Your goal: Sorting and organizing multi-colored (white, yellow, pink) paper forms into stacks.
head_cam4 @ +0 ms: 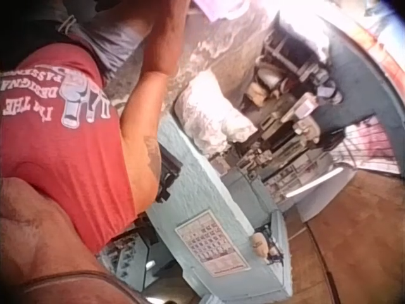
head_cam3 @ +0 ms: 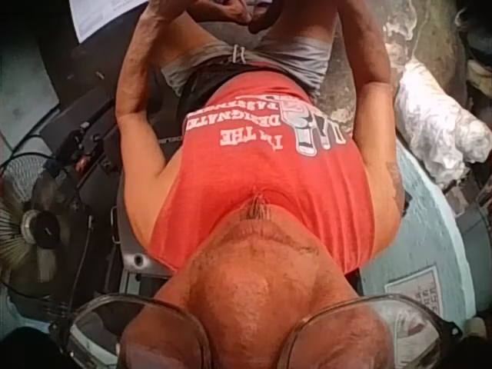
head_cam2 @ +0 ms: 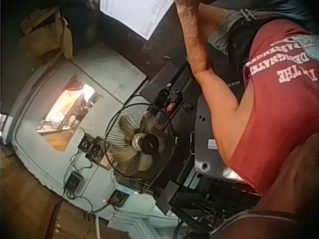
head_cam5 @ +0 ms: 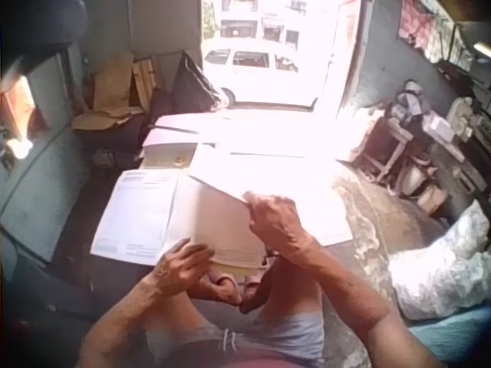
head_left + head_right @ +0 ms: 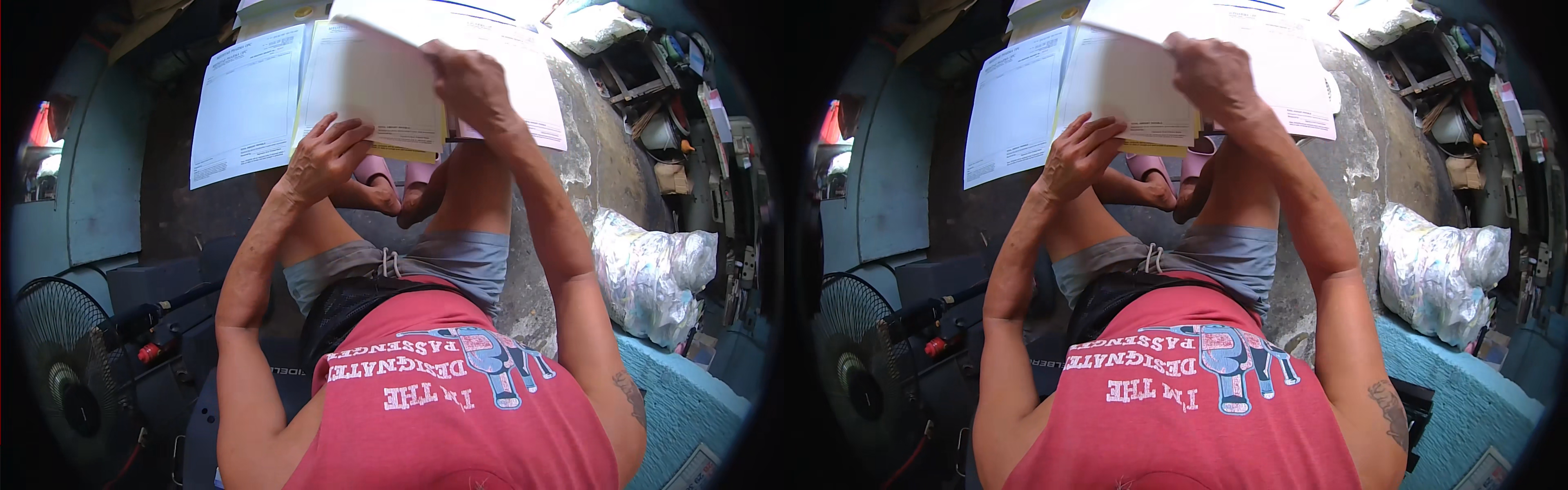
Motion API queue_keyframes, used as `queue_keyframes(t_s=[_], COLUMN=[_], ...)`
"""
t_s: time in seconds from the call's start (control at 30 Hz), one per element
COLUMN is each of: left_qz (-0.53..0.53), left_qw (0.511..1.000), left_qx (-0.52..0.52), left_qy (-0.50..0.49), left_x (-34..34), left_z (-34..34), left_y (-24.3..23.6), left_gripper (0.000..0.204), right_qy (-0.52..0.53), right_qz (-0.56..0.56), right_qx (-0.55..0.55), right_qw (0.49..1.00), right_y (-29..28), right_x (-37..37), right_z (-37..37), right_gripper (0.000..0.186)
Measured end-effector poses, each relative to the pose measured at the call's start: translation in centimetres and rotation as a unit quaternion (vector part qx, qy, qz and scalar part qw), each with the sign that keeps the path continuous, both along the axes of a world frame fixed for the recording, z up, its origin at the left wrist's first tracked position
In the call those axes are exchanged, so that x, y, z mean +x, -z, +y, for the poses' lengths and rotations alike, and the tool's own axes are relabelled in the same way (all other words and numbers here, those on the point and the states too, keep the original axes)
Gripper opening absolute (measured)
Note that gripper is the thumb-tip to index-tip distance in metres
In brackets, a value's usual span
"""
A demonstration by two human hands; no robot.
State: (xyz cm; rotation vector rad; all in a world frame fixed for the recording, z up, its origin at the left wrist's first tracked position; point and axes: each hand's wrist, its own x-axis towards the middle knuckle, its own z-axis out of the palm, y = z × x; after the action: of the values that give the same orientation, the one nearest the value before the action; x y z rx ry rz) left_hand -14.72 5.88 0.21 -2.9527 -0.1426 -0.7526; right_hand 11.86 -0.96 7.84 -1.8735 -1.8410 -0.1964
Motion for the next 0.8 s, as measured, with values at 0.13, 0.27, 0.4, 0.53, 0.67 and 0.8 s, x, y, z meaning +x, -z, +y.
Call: queue_keyframes(t_s=[0.13,0.27,0.4,0.53,0.67,0.8], left_qz=[-0.016,-0.028,-0.086,-0.201,-0.207,-0.115], left_qw=[0.998,0.994,0.99,0.963,0.974,0.993], left_qx=[-0.023,-0.017,0.058,0.15,0.087,0.032], left_qy=[-0.06,-0.104,-0.1,-0.102,-0.029,0.005], left_x=[-0.6,-1.0,-0.1,3.0,7.9,13.8], left_z=[-1.0,-0.7,-0.3,-2.1,-7.2,-8.7], left_y=[-0.9,-2.1,-3.6,-4.7,-3.9,-2.3], left_gripper=[0.02,0.019,0.025,0.028,0.032,0.047], right_qy=[-0.039,-0.085,-0.131,-0.139,-0.195,-0.207], right_qz=[-0.067,-0.06,-0.063,-0.087,-0.189,-0.231], right_qx=[-0.119,-0.149,-0.098,-0.08,0.048,0.143], right_qw=[0.99,0.983,0.985,0.983,0.961,0.94], right_y=[0.8,1.6,2.0,0.9,-2.0,-3.6], right_x=[-4.6,-6.0,-5.7,-3.8,0.2,4.8], right_z=[0.7,-0.8,-1.8,-0.9,-0.1,-1.0], right_gripper=[0.016,0.027,0.032,0.018,0.016,0.028])
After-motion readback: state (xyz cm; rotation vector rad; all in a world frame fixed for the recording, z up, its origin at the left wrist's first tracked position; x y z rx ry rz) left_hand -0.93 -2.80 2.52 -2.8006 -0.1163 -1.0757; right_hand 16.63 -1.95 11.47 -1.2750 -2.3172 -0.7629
